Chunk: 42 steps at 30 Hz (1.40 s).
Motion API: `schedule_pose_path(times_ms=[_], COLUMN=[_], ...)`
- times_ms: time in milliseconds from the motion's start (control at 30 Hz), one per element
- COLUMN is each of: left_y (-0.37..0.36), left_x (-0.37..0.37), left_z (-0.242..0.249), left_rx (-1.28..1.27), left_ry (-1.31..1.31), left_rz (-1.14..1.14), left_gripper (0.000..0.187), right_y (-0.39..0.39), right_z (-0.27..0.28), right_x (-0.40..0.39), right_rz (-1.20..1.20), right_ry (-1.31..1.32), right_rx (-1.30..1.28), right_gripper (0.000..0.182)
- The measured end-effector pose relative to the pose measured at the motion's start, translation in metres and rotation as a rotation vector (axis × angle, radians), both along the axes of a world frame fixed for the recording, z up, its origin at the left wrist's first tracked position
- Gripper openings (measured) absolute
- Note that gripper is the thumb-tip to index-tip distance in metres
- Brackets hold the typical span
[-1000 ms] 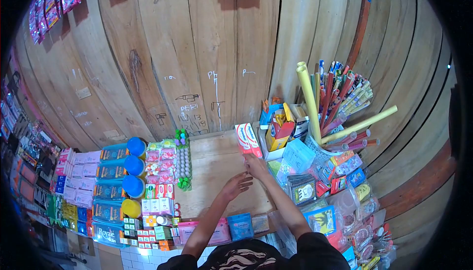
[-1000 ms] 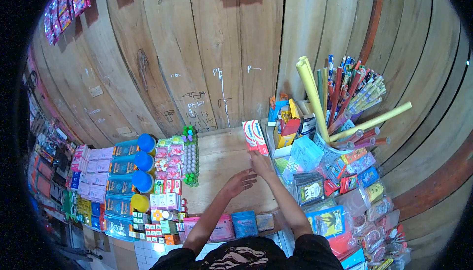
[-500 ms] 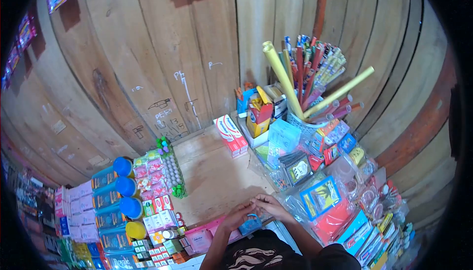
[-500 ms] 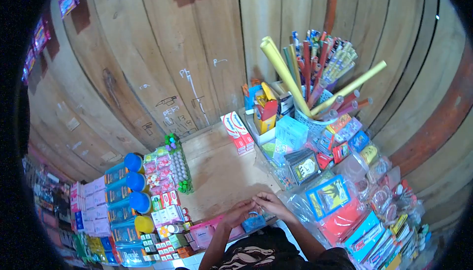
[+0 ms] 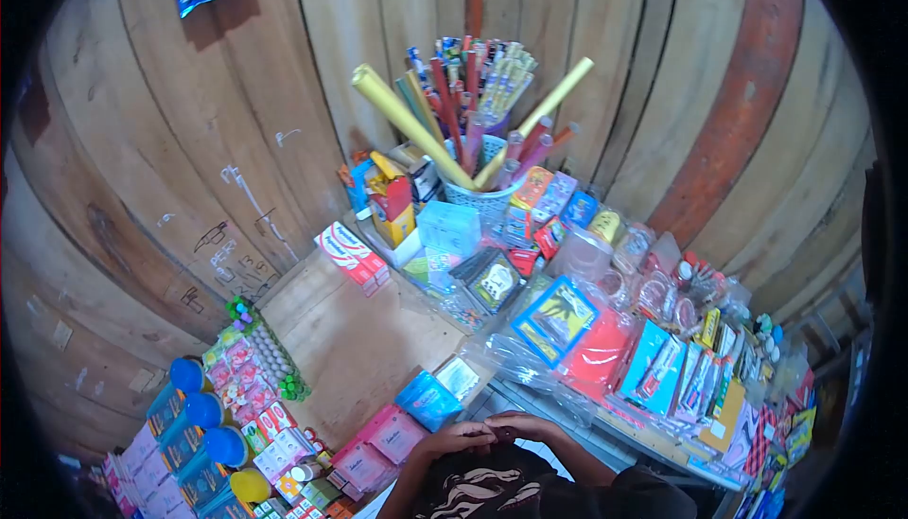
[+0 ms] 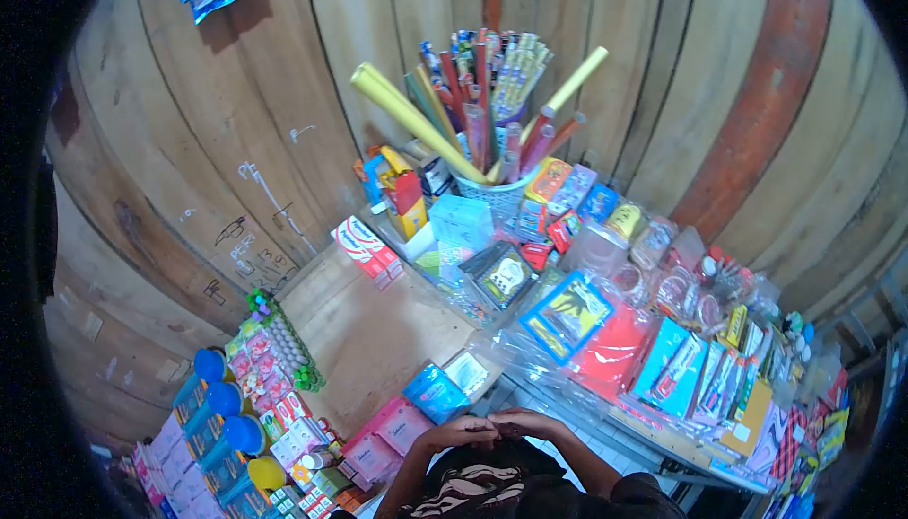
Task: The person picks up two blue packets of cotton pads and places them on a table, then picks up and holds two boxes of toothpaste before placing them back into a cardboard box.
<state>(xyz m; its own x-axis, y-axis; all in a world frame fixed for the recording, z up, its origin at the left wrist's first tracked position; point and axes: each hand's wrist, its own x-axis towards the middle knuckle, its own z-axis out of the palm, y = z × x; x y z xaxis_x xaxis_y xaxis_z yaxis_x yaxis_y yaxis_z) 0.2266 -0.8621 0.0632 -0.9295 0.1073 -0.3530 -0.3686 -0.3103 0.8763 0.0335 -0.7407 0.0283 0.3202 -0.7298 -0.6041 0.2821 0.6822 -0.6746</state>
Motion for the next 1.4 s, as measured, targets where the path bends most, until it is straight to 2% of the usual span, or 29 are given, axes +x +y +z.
schedule_pose_path(times_ms=[100, 133, 233, 267, 400, 467, 567, 667, 767, 867, 967, 1033, 1100, 1167, 1267, 1333, 1400], left_y=[0.023, 0.034, 0.061, 0.068, 0.092, 0.1, 0.11, 0.108, 0.103, 0.089, 0.087, 0.088, 0.086, 0.084, 0.095, 0.098, 0.111], left_x=[-0.002, -0.001, 0.004, 0.005, 0.015, 0.019, 0.022, 0.019, 0.026, 0.031, 0.026, 0.029, 0.033, 0.038, 0.043, 0.042, 0.038], left_z=[-0.025, -0.053, -0.108, -0.123, -0.188, -0.208, -0.207, -0.222, -0.26, -0.289, -0.265, -0.264, -0.274, -0.301, -0.308, -0.326, -0.328], left_rx=[-0.073, -0.127, -0.214, -0.235, -0.627, -0.772, -0.953, -0.788, -0.879, -0.94, -0.773, -0.758, -0.764, -0.789, -0.77, -0.777, -0.781], left_ry=[-0.064, -0.051, -0.126, -0.167, -0.096, -0.13, -0.199, -0.163, -0.1, -0.004, -0.324, -0.396, -0.421, -0.402, -0.422, 0.02, 0.085], left_rz=[-0.069, -0.073, -0.115, -0.136, -0.277, -0.375, -0.457, -0.444, -0.301, -0.567, -0.745, -0.67, -0.652, -0.69, -0.825, -1.145, -1.229], left_gripper=[0.037, 0.036, 0.035, 0.035, 0.039, 0.041, 0.04, 0.043, 0.045, 0.046, 0.042, 0.04, 0.039, 0.039, 0.037, 0.035, 0.034], right_y=[0.028, 0.039, 0.075, 0.089, 0.141, 0.171, 0.206, 0.229, 0.242, 0.252, 0.261, 0.272, 0.284, 0.291, 0.314, 0.328, 0.342], right_z=[-0.01, -0.04, -0.078, -0.092, -0.141, -0.154, -0.17, -0.204, -0.218, -0.199, -0.177, -0.166, -0.231, -0.205, -0.193, -0.187, -0.185], right_x=[-0.001, -0.006, -0.004, -0.001, 0.015, 0.028, 0.046, 0.06, 0.072, 0.092, 0.13, 0.156, 0.193, 0.209, 0.246, 0.265, 0.282], right_rz=[0.03, 0.092, 0.275, 0.292, 0.502, 0.413, 0.252, 0.113, 0.046, -0.056, -0.197, -0.296, -0.415, -0.275, -0.53, -0.62, -0.668], right_ry=[0.082, 0.103, 0.431, 0.546, 0.612, 0.619, 0.572, 0.549, 0.499, 0.497, 0.565, 0.636, 0.639, 0.739, 0.75, 0.721, 0.67], right_rx=[0.009, 0.037, 0.034, 0.016, 0.137, 0.166, 0.214, 0.257, 0.35, 0.429, 0.404, 0.365, 0.302, 0.405, 0.474, 0.532, 0.614], right_gripper=[0.048, 0.037, 0.042, 0.052, 0.061, 0.055, 0.05, 0.051, 0.049, 0.047, 0.046, 0.045, 0.046, 0.046, 0.044, 0.043, 0.043])
